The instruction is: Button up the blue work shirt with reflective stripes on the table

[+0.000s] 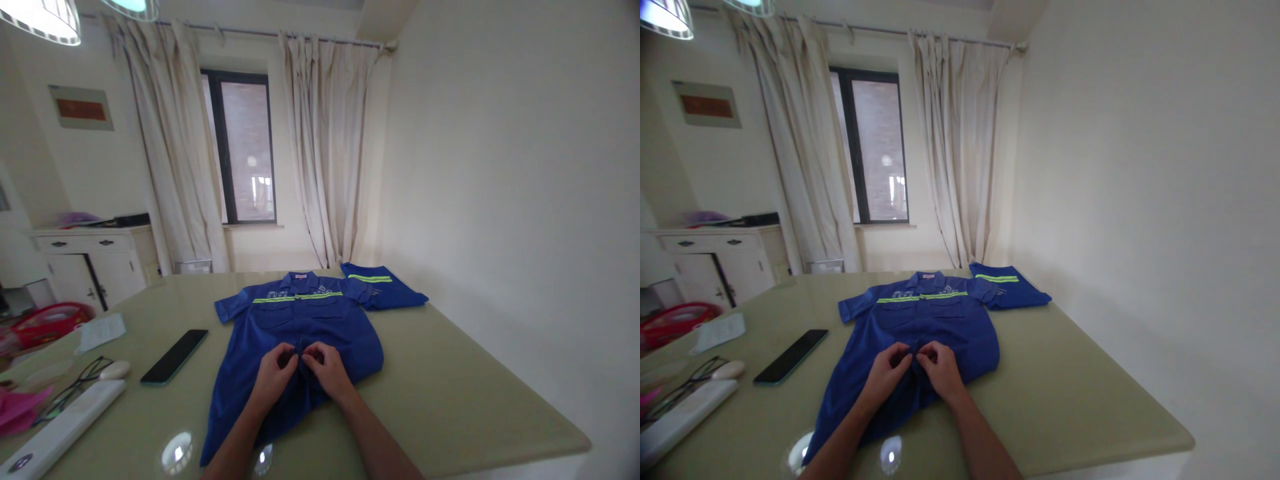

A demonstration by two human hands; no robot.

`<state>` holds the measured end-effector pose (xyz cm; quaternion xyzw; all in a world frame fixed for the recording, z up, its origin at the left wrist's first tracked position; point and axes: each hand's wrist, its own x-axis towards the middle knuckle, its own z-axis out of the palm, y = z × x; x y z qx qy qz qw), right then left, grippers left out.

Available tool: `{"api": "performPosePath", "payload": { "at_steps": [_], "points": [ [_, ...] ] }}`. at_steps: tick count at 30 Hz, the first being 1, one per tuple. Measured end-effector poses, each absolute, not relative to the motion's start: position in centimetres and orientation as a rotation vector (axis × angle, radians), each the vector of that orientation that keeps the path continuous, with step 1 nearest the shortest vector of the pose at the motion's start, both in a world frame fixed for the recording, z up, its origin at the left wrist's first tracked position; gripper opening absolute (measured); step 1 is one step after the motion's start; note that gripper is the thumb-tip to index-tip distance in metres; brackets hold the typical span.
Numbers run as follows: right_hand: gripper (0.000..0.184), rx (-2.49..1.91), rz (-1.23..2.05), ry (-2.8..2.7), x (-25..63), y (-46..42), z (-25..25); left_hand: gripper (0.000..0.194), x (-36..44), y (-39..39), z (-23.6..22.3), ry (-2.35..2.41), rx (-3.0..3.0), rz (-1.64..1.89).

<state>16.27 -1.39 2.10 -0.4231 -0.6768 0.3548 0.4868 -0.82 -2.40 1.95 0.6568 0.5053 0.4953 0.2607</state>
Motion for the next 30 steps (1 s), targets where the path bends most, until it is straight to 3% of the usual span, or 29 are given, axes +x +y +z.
{"api": "performPosePath", "payload": {
  "at_steps": [7, 30],
  "points": [
    [0.011, -1.045, 0.846, -1.633, 16.2, -1.5, 2.3, 0.033, -0.7, -2.4, 2.1, 1.353, 1.835, 1.265],
    [0.008, -1.044, 0.655, -1.594, 15.5, -2.1, 2.1, 0.025, -1.2, -2.8, 3.0, 1.262, 1.942, 1.268]
  ]
}}
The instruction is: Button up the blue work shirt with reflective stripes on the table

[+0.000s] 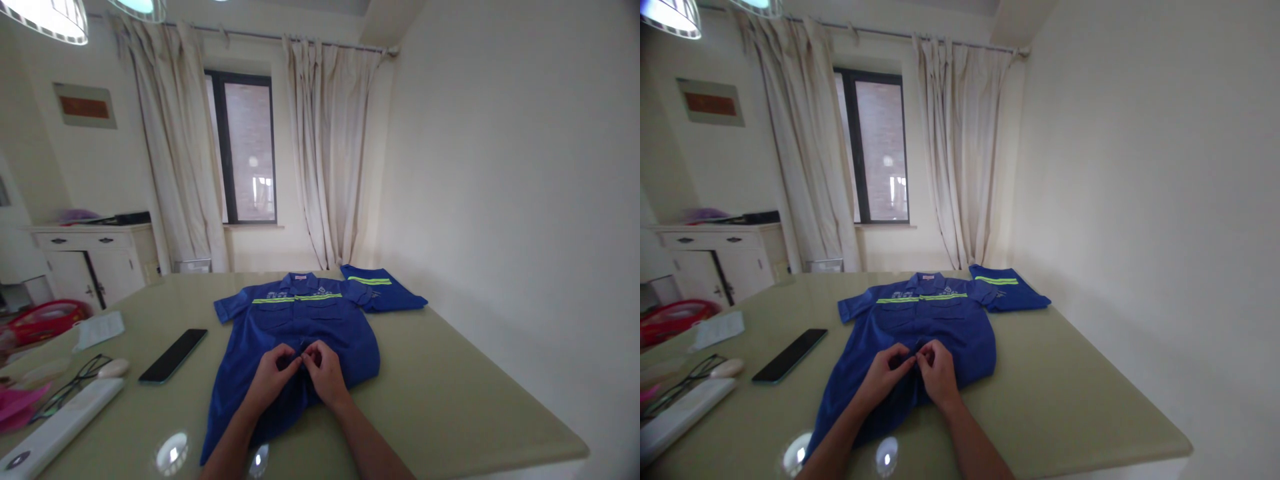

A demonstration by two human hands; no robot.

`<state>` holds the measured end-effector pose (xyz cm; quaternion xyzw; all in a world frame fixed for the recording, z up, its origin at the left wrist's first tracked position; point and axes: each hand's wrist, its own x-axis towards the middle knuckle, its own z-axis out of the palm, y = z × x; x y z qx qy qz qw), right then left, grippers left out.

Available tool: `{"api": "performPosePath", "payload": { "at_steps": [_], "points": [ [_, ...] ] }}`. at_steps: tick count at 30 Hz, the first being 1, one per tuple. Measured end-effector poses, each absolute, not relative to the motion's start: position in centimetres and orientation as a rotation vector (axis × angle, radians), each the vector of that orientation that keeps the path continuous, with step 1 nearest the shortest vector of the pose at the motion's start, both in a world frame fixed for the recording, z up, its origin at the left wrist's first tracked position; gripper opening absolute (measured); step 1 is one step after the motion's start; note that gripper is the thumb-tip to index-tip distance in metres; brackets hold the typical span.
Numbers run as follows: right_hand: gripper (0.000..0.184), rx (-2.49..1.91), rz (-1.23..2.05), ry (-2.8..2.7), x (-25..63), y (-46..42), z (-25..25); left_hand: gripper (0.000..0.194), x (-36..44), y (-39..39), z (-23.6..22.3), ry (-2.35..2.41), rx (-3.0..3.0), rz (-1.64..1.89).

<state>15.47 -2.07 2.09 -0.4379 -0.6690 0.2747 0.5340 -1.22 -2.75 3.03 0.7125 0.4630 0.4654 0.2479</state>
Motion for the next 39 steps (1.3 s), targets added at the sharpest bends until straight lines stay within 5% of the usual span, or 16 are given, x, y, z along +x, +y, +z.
{"api": "performPosePath", "payload": {
  "at_steps": [17, 26, 39],
  "points": [
    [0.009, -1.104, 0.421, -1.728, 15.40, -2.53, 2.04, 0.021, -1.41, -2.38, 2.71, 1.122, 1.931, 1.311],
    [0.011, -1.066, 0.647, -1.655, 15.59, -2.07, 2.11, 0.029, -0.83, -2.72, 2.44, 1.350, 1.870, 1.276],
    [0.008, -1.103, 0.556, -1.692, 15.65, -2.36, 2.21, 0.025, -1.24, -2.40, 2.49, 1.327, 1.909, 1.297]
  ]
}}
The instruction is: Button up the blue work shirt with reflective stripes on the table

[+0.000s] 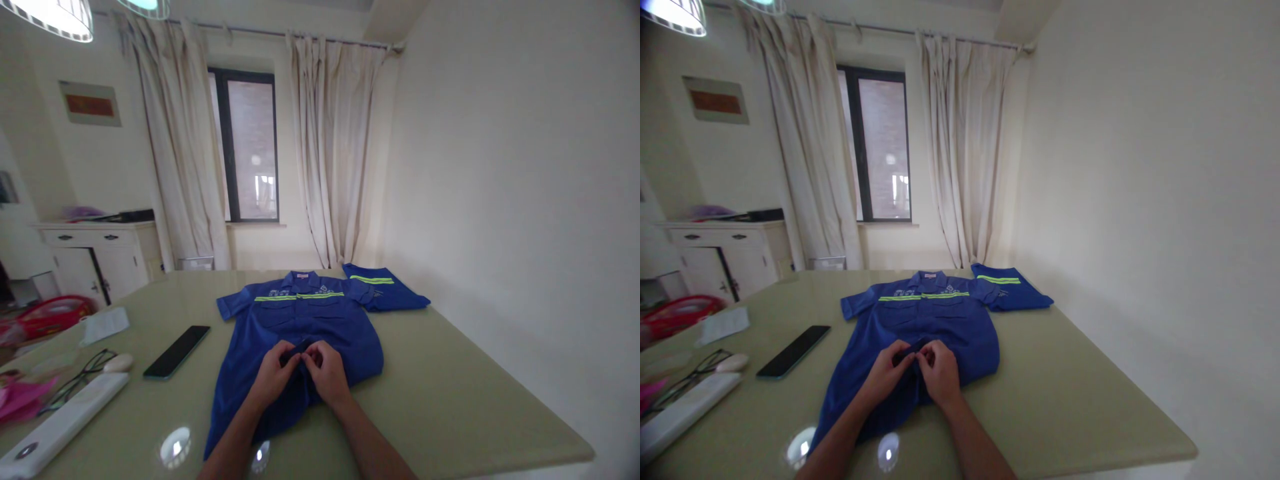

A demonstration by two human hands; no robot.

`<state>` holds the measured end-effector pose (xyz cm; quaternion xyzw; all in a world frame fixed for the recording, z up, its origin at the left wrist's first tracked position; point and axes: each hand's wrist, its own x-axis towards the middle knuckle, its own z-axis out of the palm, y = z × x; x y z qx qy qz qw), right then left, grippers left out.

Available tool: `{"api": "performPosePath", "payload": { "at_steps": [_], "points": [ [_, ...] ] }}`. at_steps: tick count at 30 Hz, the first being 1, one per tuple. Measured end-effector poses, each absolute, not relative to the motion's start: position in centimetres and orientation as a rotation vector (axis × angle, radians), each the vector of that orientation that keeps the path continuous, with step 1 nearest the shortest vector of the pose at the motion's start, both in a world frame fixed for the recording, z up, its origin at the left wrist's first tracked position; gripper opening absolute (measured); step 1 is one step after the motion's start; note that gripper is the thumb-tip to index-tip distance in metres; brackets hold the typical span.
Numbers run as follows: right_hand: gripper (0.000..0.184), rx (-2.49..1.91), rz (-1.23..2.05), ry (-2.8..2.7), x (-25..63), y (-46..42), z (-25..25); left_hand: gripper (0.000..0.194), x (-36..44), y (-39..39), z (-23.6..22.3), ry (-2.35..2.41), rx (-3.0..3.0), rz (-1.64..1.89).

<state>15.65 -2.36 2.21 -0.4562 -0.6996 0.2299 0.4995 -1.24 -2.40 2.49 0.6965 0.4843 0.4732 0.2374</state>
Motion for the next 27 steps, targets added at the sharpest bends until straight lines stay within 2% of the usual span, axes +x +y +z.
{"api": "performPosePath", "payload": {
  "at_steps": [9, 15, 23, 27],
  "points": [
    [0.008, -1.117, 0.526, -1.666, 15.59, -2.74, 2.58, 0.015, -1.19, -3.00, 3.22, 1.262, 2.068, 1.322],
    [0.009, -1.117, 0.408, -1.723, 15.50, -3.09, 3.01, 0.024, -1.15, -3.00, 3.45, 1.272, 1.924, 1.371],
    [0.018, -1.111, 0.707, -1.588, 16.00, -2.44, 2.64, 0.044, -1.34, -2.73, 3.36, 1.207, 1.773, 1.272],
    [0.021, -1.083, 0.768, -1.563, 16.02, -2.38, 2.85, 0.040, -1.47, -2.43, 2.89, 1.171, 1.696, 1.238]
  ]
}}
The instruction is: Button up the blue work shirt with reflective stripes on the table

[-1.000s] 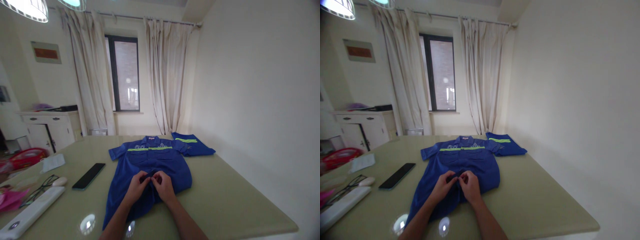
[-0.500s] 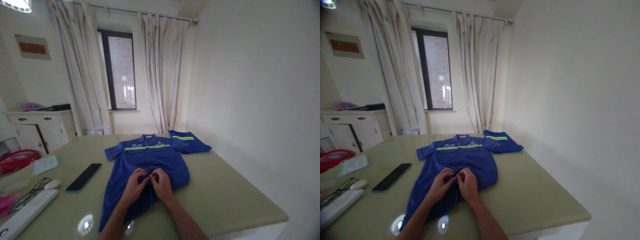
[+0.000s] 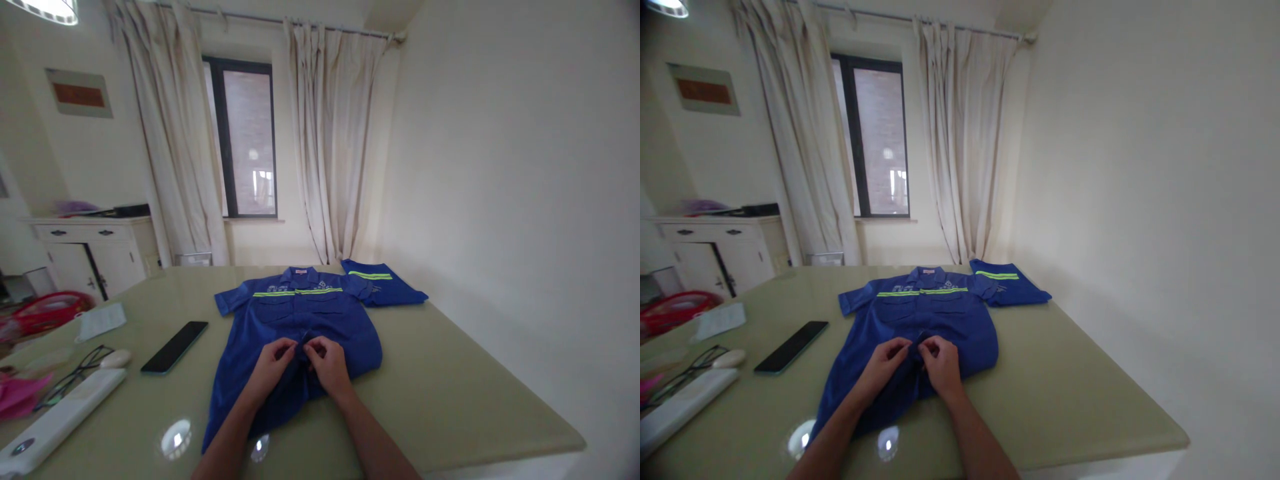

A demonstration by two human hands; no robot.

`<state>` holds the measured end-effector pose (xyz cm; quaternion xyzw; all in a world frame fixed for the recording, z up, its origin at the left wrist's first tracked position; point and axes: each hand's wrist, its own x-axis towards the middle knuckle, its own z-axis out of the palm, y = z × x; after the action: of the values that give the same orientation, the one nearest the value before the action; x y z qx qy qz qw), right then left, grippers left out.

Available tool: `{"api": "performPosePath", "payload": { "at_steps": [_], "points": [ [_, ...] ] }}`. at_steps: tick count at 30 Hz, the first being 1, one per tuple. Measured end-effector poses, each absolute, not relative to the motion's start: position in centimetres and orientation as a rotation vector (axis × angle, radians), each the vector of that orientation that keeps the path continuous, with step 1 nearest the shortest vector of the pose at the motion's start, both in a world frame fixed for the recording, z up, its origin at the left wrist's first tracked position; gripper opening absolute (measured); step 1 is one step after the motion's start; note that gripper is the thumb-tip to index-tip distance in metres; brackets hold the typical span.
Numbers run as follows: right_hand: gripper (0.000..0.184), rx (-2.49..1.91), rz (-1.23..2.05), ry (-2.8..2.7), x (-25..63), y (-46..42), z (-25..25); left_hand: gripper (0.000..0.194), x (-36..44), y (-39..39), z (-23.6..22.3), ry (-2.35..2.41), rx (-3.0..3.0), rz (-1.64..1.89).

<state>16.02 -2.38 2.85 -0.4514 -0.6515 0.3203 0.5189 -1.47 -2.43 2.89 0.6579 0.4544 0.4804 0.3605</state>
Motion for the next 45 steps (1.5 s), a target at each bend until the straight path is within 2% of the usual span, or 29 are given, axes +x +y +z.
{"api": "performPosePath", "payload": {
  "at_steps": [6, 14, 25, 35, 39, 45],
  "points": [
    [0.014, -1.057, 0.747, -1.622, 15.9, -2.4, 2.7, 0.030, -1.3, -2.4, 2.2, 1.202, 1.657, 1.269],
    [0.018, -1.039, 0.654, -1.685, 15.9, -2.6, 2.4, 0.019, -0.9, -2.8, 2.4, 1.219, 1.877, 1.396],
    [0.019, -1.013, 0.704, -1.670, 15.9, -2.9, 2.6, 0.019, -0.9, -3.0, 2.2, 1.247, 2.033, 1.391],
    [0.018, -0.946, 0.925, -1.598, 15.8, -2.6, 2.6, 0.024, -1.0, -3.0, 1.5, 1.324, 2.199, 1.413],
    [0.018, -0.929, 0.855, -1.635, 15.7, -2.7, 2.5, 0.033, -0.4, -3.4, 1.7, 1.281, 2.211, 1.385],
    [0.016, -0.940, 0.812, -1.618, 15.6, -2.3, 2.6, 0.031, 0.3, -3.4, 2.6, 1.385, 1.993, 1.427]
  ]
}}
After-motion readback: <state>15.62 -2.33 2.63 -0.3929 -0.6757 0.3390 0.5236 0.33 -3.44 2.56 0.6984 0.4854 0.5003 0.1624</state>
